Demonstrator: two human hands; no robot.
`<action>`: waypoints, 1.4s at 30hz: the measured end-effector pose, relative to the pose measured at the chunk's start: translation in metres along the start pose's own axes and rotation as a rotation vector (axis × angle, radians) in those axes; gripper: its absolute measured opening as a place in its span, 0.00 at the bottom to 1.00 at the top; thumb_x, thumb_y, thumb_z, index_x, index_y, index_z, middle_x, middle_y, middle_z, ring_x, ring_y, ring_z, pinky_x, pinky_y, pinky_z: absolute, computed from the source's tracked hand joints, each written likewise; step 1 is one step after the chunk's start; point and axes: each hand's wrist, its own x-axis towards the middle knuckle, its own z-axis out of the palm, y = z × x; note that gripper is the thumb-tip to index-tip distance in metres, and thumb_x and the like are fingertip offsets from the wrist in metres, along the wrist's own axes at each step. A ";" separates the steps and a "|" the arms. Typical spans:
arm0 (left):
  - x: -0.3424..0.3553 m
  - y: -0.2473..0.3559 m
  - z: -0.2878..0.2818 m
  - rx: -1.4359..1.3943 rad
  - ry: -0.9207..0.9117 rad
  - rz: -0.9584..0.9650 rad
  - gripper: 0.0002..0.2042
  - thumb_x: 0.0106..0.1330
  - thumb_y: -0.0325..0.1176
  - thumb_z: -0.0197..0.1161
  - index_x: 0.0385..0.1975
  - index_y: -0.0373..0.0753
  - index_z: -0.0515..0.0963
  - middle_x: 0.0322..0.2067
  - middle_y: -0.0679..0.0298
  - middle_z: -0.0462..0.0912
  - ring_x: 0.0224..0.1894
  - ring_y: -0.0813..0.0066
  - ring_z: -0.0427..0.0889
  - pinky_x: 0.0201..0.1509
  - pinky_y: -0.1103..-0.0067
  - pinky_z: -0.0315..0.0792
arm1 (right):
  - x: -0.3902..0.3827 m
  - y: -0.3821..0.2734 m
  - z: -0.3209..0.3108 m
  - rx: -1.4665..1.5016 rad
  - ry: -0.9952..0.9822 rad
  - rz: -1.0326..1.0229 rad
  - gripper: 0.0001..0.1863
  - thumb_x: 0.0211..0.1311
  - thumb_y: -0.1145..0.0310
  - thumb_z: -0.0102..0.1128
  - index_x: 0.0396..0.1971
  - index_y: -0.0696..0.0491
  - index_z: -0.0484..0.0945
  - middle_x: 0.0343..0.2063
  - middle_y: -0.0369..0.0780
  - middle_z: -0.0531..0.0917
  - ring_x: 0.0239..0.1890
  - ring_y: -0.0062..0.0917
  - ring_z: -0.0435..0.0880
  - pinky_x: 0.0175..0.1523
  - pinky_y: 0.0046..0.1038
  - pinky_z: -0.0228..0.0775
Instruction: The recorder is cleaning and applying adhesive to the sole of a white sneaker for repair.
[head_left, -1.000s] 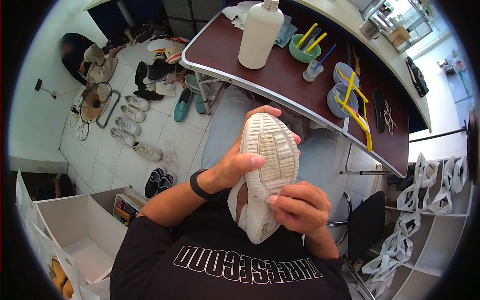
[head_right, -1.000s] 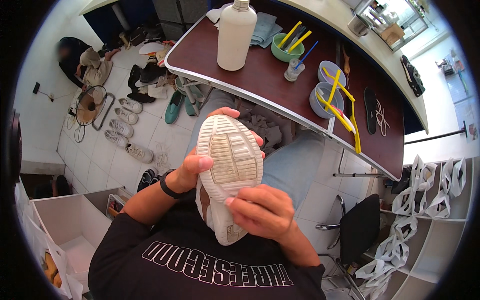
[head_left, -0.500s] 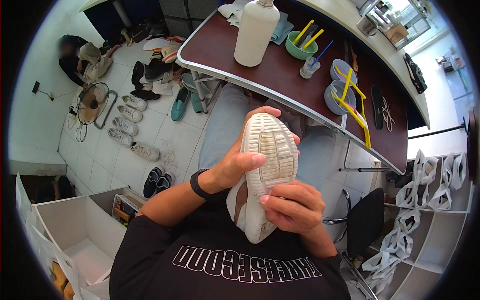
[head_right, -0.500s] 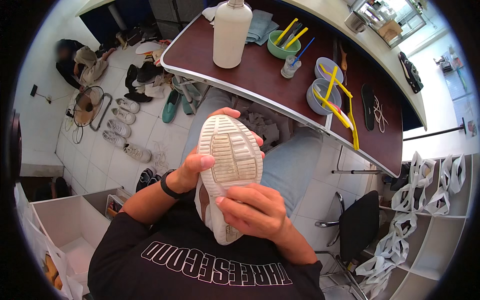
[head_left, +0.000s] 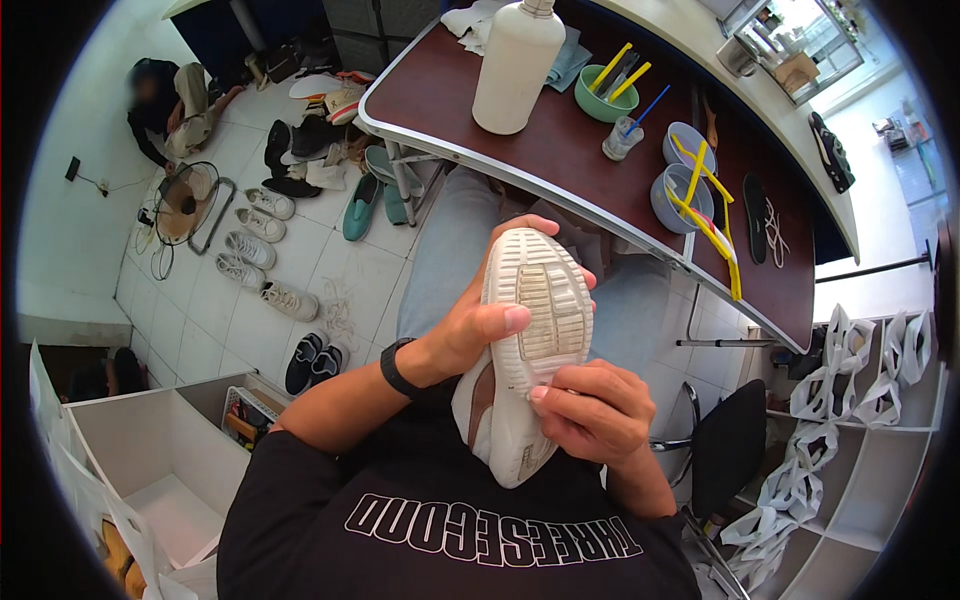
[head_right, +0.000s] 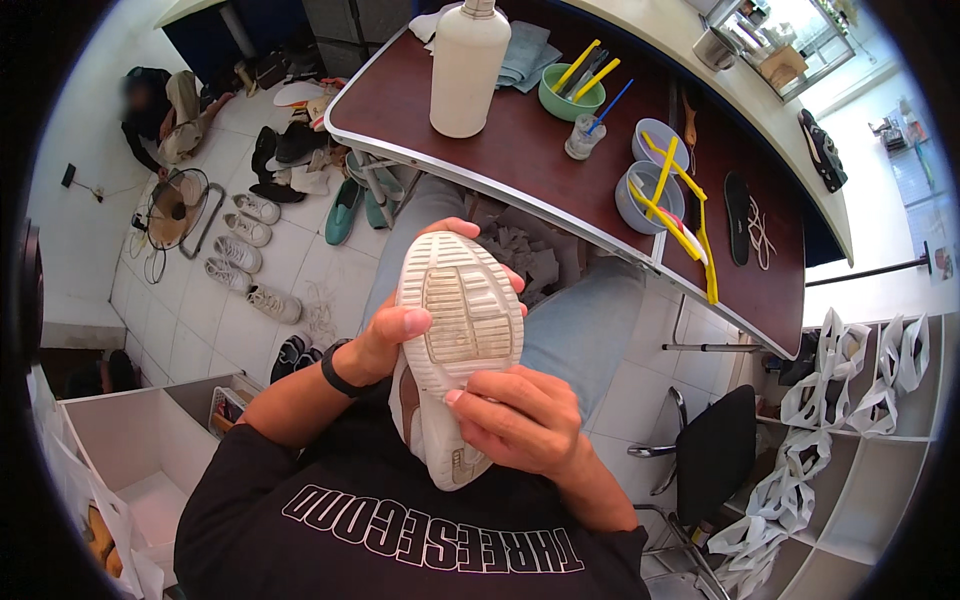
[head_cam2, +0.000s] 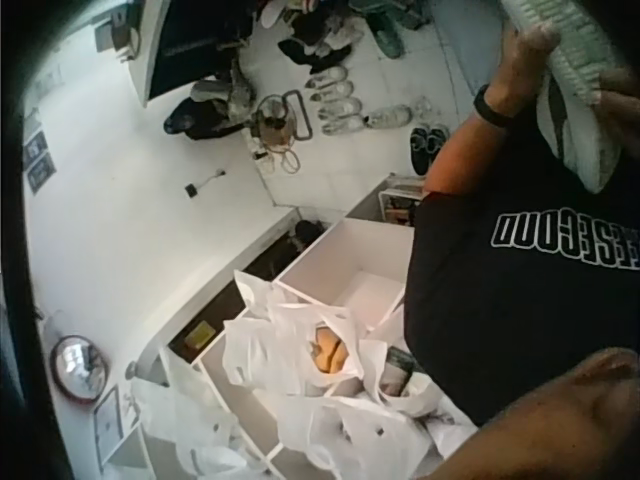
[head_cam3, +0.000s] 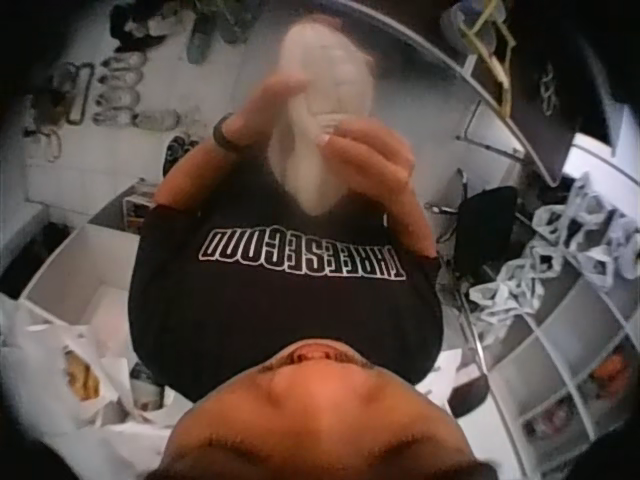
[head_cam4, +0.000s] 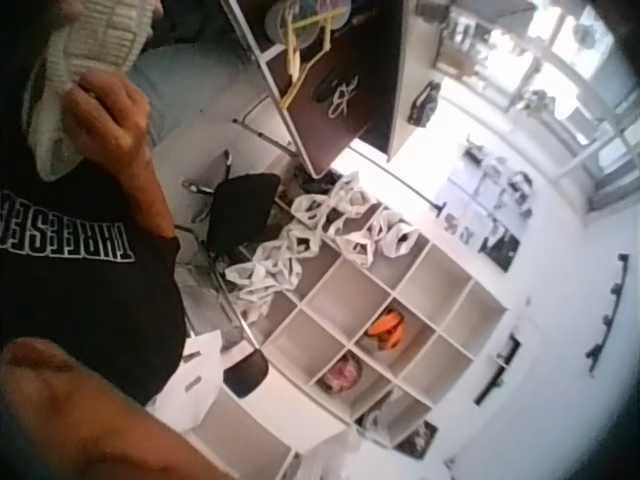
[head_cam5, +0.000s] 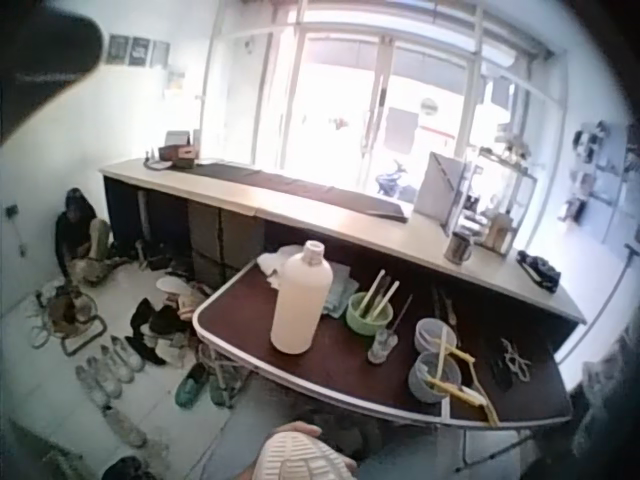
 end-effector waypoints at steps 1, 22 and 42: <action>0.001 -0.002 0.000 -0.017 -0.009 -0.002 0.47 0.54 0.50 0.68 0.70 0.45 0.46 0.56 0.45 0.72 0.57 0.54 0.78 0.60 0.58 0.76 | 0.000 -0.001 0.000 -0.005 0.004 0.008 0.15 0.39 0.82 0.73 0.31 0.53 0.87 0.28 0.37 0.83 0.21 0.23 0.79 0.24 0.24 0.72; 0.000 -0.001 0.001 -0.029 0.005 -0.003 0.47 0.54 0.50 0.68 0.70 0.45 0.47 0.55 0.46 0.73 0.56 0.54 0.79 0.60 0.58 0.76 | 0.009 -0.001 0.003 0.019 0.004 -0.006 0.15 0.38 0.82 0.73 0.32 0.54 0.86 0.28 0.37 0.83 0.21 0.24 0.80 0.25 0.24 0.72; -0.001 -0.003 0.002 -0.034 0.021 -0.037 0.48 0.52 0.51 0.68 0.70 0.45 0.47 0.55 0.45 0.72 0.57 0.53 0.78 0.61 0.58 0.76 | 0.010 -0.001 0.005 0.059 0.002 0.004 0.17 0.37 0.83 0.72 0.33 0.55 0.85 0.30 0.37 0.82 0.22 0.25 0.81 0.25 0.25 0.72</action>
